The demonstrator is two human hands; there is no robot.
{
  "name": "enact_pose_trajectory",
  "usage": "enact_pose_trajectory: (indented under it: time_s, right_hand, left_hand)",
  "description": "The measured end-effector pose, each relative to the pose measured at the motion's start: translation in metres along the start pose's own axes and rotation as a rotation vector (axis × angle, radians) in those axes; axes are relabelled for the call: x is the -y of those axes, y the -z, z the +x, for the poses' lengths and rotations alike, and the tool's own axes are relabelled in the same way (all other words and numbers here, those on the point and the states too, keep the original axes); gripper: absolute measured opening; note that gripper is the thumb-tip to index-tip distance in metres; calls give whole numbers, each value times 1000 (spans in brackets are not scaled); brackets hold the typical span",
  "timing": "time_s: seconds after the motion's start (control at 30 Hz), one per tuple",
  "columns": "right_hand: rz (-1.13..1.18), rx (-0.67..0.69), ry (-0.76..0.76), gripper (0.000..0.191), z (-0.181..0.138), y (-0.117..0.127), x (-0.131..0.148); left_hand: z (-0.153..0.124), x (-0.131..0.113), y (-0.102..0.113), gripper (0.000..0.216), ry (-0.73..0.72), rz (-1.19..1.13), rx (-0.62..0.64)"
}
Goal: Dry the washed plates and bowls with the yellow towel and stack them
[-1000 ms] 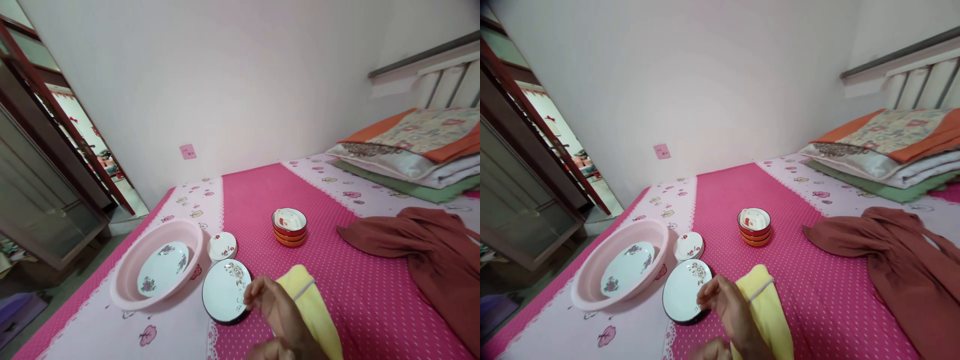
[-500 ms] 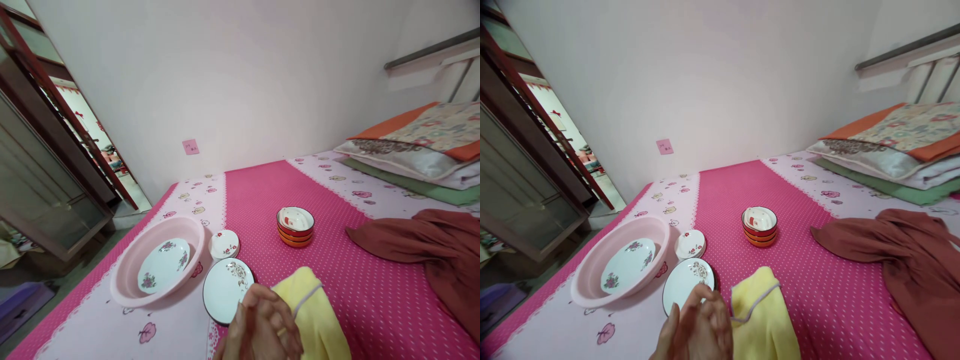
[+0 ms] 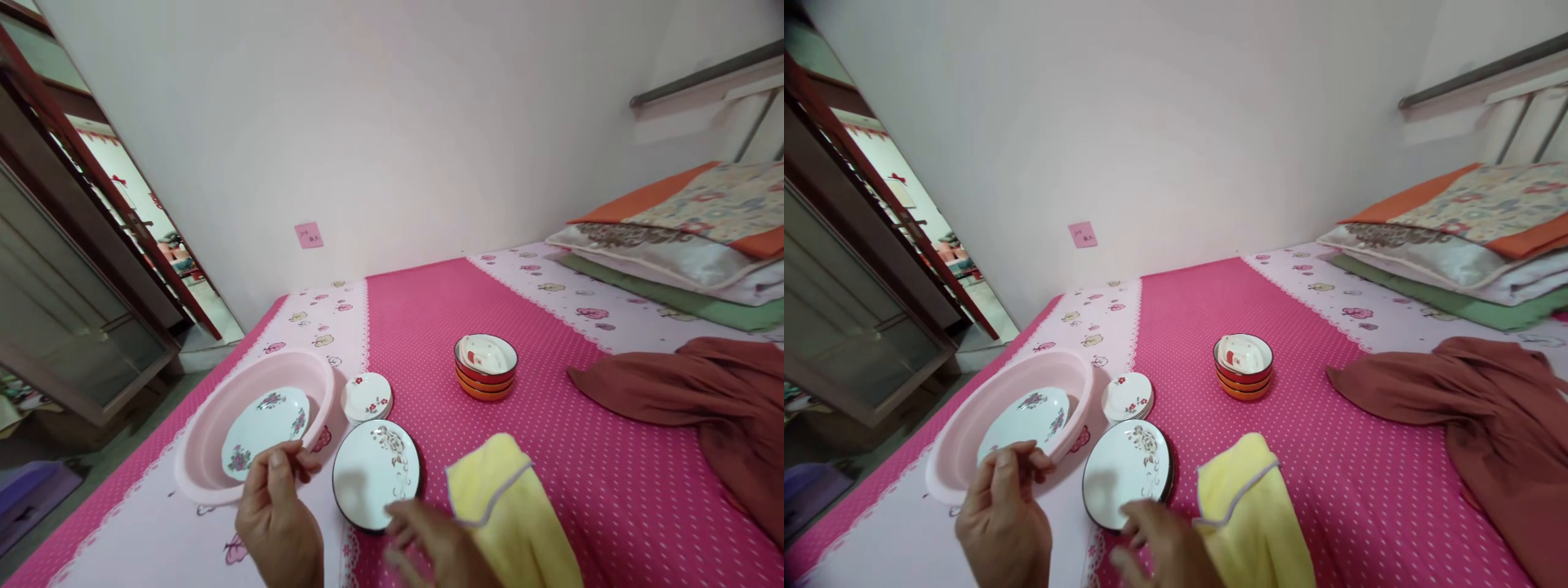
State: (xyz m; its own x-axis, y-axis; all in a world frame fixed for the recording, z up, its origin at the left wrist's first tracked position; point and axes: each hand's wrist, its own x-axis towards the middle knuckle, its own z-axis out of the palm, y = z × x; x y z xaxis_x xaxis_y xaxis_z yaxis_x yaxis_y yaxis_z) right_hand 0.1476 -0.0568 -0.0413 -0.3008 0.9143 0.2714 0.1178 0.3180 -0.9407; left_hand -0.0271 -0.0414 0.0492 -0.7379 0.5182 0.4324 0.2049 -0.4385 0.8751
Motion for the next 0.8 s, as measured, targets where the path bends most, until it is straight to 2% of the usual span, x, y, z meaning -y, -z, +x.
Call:
enact_pose_trajectory:
  time_s: [0.1, 0.17, 0.23, 0.3, 0.37, 0.43, 0.53, 0.67, 0.8]
  right_hand:
    - [-407, -190, -36, 20, 6, 61, -14]
    - [-640, -262, -123, 19, 2, 105, -24]
    - [-798, -254, -209, 17, -4, 137, -35]
    - [-880, -197, -270, 15, -9, 152, -46]
    - [-925, -121, -305, 20, -9, 148, -56]
    - [-969, -47, -314, 27, -5, 132, -64]
    - [-1050, 34, -260, 25, 5, 106, -73]
    - [-1150, 53, -225, 36, 14, 89, -76]
    - [-1120, 15, -244, 31, 18, 92, -67]
  left_hand:
    - [-6, 21, 10, 30, 109, 122, 177]
    - [-9, 36, 15, 33, 187, 144, 198]
    - [-10, 49, 18, 33, 269, 86, 163]
    - [-10, 56, 18, 33, 336, 11, 138]
    - [-11, 59, 19, 35, 381, -27, 151]
    - [-11, 59, 20, 36, 411, -11, 207]
    - [-10, 58, 22, 39, 419, 87, 309]
    - [-6, 58, 27, 46, 388, 245, 351]
    - [-3, 59, 32, 52, 371, 371, 405]
